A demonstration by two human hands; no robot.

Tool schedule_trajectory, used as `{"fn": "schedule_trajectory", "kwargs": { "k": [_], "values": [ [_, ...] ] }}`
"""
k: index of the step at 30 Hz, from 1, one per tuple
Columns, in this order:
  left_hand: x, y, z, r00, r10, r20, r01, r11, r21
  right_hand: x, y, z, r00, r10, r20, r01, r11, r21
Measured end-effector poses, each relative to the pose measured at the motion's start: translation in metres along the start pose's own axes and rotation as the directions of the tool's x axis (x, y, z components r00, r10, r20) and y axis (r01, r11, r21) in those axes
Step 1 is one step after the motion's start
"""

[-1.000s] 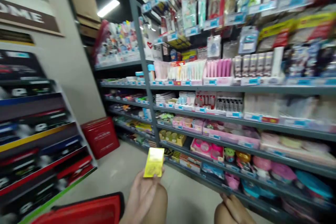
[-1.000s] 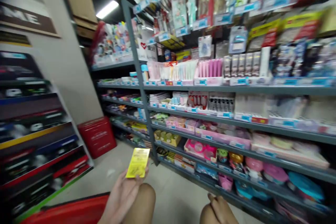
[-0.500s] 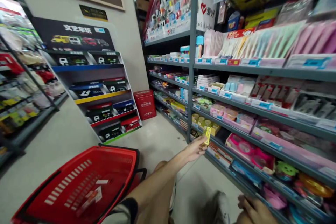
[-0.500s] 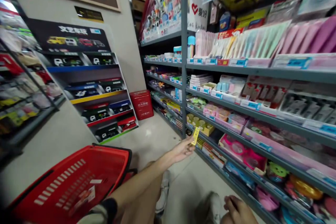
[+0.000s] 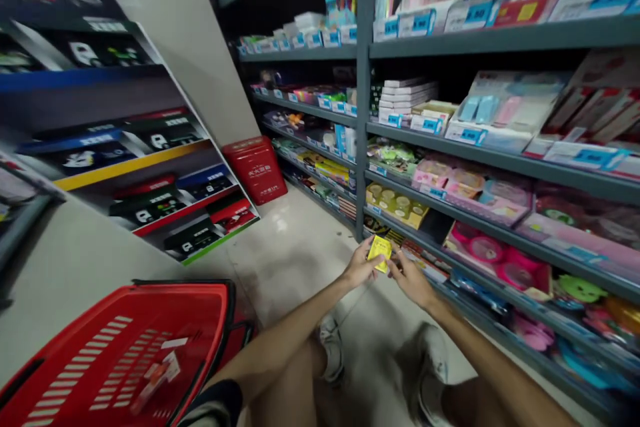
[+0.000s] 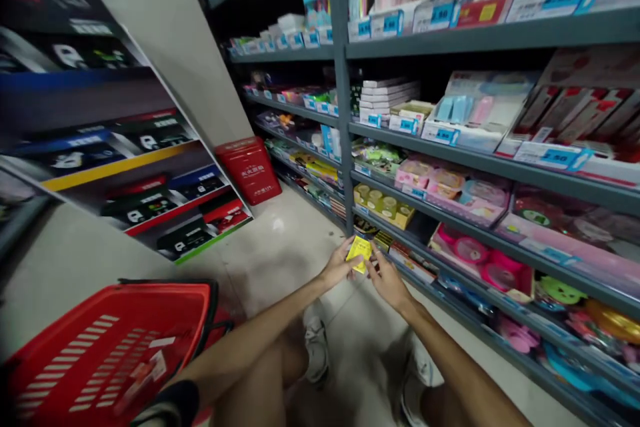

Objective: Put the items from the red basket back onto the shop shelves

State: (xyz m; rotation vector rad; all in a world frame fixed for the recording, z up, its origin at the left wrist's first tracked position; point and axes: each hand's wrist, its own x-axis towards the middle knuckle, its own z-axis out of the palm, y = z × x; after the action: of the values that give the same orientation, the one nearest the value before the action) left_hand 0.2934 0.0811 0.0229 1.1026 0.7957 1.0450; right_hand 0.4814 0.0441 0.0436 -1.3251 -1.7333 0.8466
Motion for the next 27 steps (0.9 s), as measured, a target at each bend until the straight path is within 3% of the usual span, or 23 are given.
{"fn": "schedule_trajectory", "kwargs": {
  "k": [6,11,16,21,27],
  "values": [
    [-0.006,0.031,0.019,0.997,0.054,0.062,-0.043,0.984,-0.17,0.009,-0.013,-0.003,0.983,0.04,-0.179,-0.011,0.987,0.158],
    [-0.011,0.051,0.024,0.994,0.112,-0.016,-0.113,0.975,-0.192,0.016,-0.031,-0.002,0.958,0.013,-0.287,0.057,0.97,0.235],
    [-0.01,0.041,0.035,0.99,0.131,-0.05,-0.138,0.97,-0.2,-0.001,-0.033,-0.013,0.961,0.034,-0.274,0.058,0.945,0.321],
    [0.005,0.018,0.039,0.995,0.103,0.018,-0.092,0.945,-0.313,-0.001,-0.018,-0.021,0.931,0.035,-0.364,0.083,0.949,0.305],
    [0.014,0.012,0.043,0.984,0.165,-0.069,-0.178,0.883,-0.435,0.005,0.002,-0.025,0.944,0.151,-0.292,-0.032,0.926,0.376]
  ]
}}
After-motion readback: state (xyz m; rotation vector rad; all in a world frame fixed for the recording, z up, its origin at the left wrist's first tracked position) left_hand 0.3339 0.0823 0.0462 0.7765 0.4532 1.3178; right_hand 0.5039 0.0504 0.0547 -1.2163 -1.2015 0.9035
